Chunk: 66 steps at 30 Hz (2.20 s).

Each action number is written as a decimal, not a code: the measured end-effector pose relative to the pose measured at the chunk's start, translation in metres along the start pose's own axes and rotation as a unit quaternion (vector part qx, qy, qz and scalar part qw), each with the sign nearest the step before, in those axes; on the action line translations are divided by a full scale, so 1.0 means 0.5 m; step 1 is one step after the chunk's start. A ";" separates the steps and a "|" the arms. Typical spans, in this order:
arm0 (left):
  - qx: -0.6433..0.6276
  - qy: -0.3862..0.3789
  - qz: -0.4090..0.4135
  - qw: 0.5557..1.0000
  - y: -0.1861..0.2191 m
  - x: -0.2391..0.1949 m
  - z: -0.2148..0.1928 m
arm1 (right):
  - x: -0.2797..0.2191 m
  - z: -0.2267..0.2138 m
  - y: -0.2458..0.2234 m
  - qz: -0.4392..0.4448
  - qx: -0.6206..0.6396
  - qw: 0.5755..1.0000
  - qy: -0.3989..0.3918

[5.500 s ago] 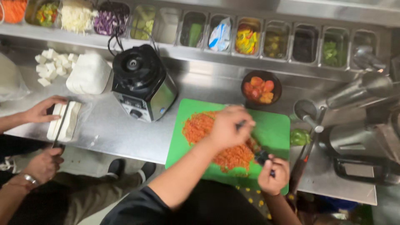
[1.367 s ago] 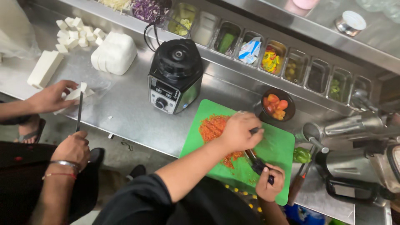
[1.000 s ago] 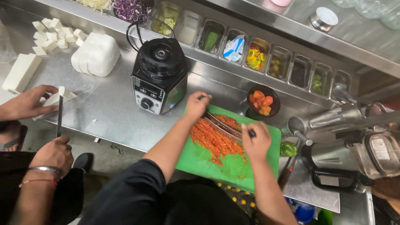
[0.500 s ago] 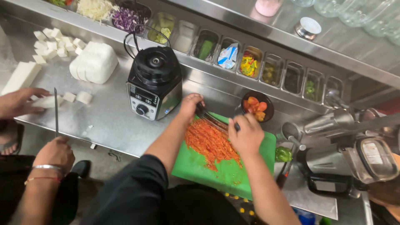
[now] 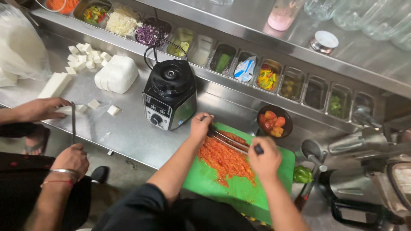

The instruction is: The person uses a metal masher to crush chopped tomatoes on a green cutting board. They add more tomatoes from a small bowl and continue mashing the mixture into a pulp.

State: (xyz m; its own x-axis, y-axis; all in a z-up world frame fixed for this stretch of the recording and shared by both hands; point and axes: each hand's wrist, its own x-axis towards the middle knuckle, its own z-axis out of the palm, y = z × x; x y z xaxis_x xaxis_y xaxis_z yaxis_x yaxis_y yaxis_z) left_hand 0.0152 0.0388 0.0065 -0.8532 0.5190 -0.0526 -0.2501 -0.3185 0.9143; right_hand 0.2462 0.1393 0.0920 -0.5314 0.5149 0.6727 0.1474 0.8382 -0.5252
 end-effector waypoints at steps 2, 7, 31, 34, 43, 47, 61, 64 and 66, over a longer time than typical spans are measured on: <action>-0.020 0.053 0.027 0.998 0.009 -0.006 -0.033 | 0.057 0.012 0.002 -0.001 0.016 1.000 0.010; 0.180 0.160 0.188 0.952 0.081 -0.103 -0.068 | 0.113 0.129 0.077 -0.002 0.119 0.993 -0.016; 0.297 -0.027 0.147 0.943 0.049 -0.434 0.004 | 0.147 0.233 0.104 -0.103 0.236 0.962 -0.094; 0.309 -0.042 0.220 0.924 0.104 -0.385 -0.006 | 0.164 0.209 0.087 -0.072 0.252 0.965 0.002; 0.366 -0.008 0.297 0.882 0.106 -0.117 -0.055 | 0.104 0.232 0.131 -0.006 0.118 0.983 0.138; 0.365 -0.072 0.306 0.876 0.081 -0.107 -0.037 | -0.005 0.150 0.165 0.004 0.074 0.991 0.111; 0.168 -0.057 0.073 0.981 -0.047 0.025 -0.063 | -0.013 -0.010 -0.047 0.048 -0.115 0.988 -0.087; 0.143 -0.063 0.074 0.985 -0.002 0.003 -0.024 | -0.066 -0.008 -0.067 0.039 -0.138 0.989 -0.041; 0.189 -0.148 0.204 0.949 0.039 -0.043 0.028 | -0.121 -0.021 -0.058 0.036 -0.079 0.996 0.023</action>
State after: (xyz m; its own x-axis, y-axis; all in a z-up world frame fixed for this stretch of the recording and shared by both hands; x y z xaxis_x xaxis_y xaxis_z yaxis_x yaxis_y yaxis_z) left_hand 0.0349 0.0325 0.0311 -0.6643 0.6305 0.4013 0.3032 -0.2635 0.9158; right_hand 0.2830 0.0858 0.0721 -0.4768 0.5789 0.6614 0.3141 0.8150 -0.4870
